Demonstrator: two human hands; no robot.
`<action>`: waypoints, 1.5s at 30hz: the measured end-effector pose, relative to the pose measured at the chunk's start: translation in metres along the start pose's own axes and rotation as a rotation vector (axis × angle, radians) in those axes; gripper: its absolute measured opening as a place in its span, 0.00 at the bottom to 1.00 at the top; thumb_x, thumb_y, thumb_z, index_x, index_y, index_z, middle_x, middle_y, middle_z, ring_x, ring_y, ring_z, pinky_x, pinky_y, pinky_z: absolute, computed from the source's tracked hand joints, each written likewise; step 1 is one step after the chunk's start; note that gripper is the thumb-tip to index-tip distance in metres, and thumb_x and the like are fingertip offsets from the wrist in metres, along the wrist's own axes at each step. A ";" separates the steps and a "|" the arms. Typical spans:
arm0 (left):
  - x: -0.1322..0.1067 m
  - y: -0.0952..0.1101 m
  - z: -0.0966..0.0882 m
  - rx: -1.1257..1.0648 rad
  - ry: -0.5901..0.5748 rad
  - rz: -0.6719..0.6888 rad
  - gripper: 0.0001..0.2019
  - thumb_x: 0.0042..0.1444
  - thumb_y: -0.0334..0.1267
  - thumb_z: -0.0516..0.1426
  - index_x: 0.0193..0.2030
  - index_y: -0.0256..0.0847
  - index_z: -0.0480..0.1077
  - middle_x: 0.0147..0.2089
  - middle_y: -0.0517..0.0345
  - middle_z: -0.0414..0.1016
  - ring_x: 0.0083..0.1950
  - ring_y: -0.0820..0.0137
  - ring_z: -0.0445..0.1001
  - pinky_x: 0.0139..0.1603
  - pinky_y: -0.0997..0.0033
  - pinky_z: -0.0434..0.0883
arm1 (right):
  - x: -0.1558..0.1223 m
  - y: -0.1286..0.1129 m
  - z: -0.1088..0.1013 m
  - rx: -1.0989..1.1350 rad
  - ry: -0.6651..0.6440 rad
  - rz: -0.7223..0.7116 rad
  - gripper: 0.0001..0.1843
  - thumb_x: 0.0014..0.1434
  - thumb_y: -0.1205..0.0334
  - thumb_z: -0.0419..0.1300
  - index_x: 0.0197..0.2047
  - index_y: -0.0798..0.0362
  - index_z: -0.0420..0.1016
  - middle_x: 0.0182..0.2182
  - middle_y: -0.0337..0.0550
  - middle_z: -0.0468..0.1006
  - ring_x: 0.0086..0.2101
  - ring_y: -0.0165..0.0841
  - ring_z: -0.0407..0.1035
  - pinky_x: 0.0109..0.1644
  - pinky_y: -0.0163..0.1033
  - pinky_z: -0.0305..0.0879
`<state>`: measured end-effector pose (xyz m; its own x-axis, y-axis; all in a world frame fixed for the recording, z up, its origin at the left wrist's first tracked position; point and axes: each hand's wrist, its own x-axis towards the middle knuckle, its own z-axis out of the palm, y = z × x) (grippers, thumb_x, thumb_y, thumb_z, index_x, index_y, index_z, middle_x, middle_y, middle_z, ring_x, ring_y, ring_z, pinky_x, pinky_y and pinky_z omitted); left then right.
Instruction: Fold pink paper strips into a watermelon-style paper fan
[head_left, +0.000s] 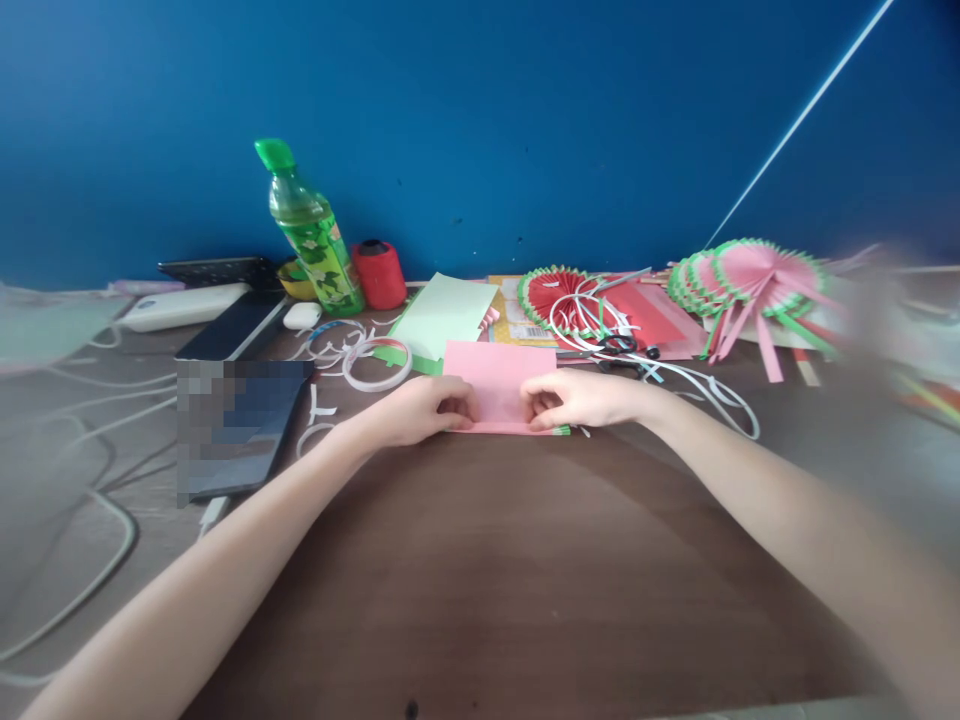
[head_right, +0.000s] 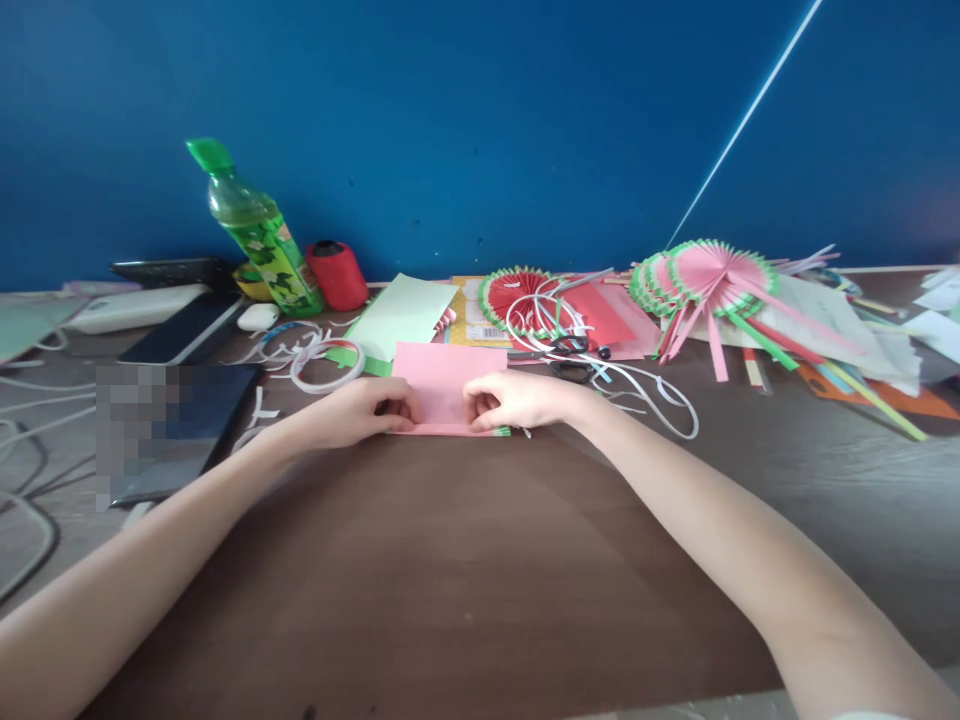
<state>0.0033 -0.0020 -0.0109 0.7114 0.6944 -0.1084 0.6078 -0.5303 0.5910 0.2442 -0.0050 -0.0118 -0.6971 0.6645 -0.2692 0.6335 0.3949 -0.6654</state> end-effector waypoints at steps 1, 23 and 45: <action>0.000 0.000 0.001 0.004 0.007 0.016 0.04 0.50 0.32 0.54 0.33 0.38 0.69 0.29 0.62 0.68 0.30 0.75 0.64 0.32 0.77 0.61 | -0.001 0.000 0.000 -0.019 -0.009 -0.005 0.05 0.53 0.61 0.56 0.30 0.53 0.64 0.25 0.35 0.66 0.25 0.27 0.59 0.27 0.32 0.54; -0.002 -0.013 0.005 0.271 -0.044 0.204 0.26 0.54 0.21 0.46 0.50 0.56 0.71 0.42 0.57 0.63 0.46 0.70 0.61 0.52 0.65 0.56 | -0.011 0.011 0.020 -0.207 0.264 -0.262 0.13 0.61 0.63 0.52 0.47 0.48 0.72 0.40 0.45 0.67 0.44 0.36 0.58 0.53 0.46 0.52; -0.012 -0.019 0.015 0.656 0.168 0.389 0.24 0.60 0.27 0.44 0.57 0.59 0.63 0.40 0.56 0.68 0.40 0.69 0.63 0.43 0.69 0.64 | -0.004 0.018 0.019 -0.291 0.248 -0.320 0.15 0.60 0.66 0.54 0.44 0.42 0.77 0.44 0.45 0.69 0.46 0.36 0.59 0.55 0.50 0.51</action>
<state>-0.0108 -0.0076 -0.0331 0.8850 0.4360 0.1630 0.4472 -0.8937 -0.0374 0.2520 -0.0129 -0.0364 -0.7934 0.5979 0.1143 0.4926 0.7409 -0.4565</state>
